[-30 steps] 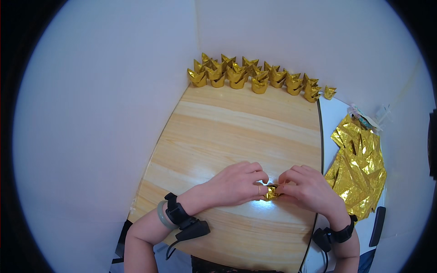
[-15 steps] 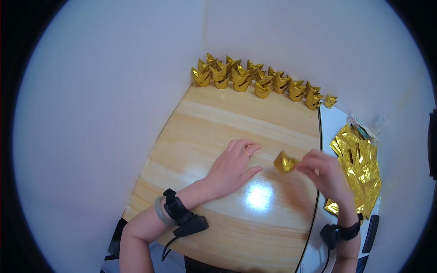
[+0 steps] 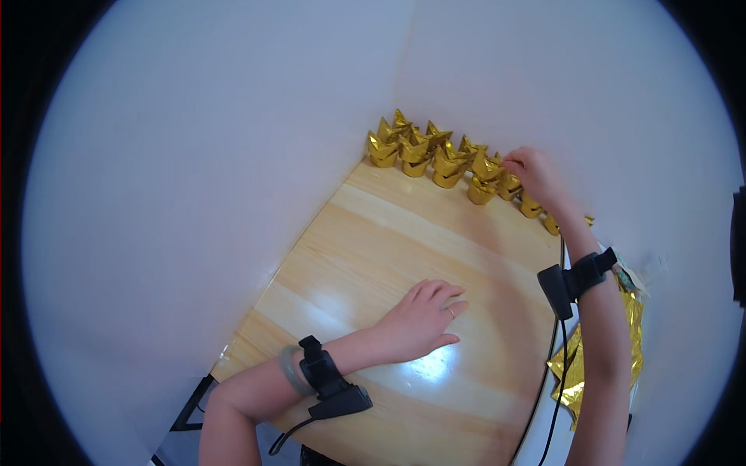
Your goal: Folding gold-colored square paper into traditional ingot-style shapes.
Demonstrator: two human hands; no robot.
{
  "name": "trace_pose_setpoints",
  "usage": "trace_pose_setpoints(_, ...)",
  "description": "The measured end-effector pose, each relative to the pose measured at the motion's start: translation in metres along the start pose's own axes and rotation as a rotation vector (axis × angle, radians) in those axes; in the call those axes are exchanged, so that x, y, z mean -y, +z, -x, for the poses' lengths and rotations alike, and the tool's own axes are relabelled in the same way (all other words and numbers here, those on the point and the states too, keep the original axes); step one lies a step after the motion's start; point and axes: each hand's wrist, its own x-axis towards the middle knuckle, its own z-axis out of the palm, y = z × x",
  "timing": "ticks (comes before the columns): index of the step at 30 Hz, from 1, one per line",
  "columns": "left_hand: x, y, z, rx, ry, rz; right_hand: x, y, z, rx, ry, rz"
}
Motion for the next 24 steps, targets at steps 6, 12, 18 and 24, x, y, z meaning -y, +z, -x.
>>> trace_pose_setpoints(6,-0.001,0.003,0.004,-0.029,0.016,-0.006,-0.020,0.042,-0.018,0.034,-0.004,0.018)
trace_pose_setpoints(12,-0.003,0.001,0.003,-0.016,0.009,-0.025,-0.023,0.052,-0.015,0.086,0.010,0.013)
trace_pose_setpoints(18,-0.003,-0.001,0.001,0.004,0.014,-0.028,-0.028,0.054,-0.011,0.087,0.022,-0.004)
trace_pose_setpoints(24,-0.003,0.000,0.000,0.017,0.021,-0.024,-0.022,0.037,-0.002,0.000,0.122,-0.040)
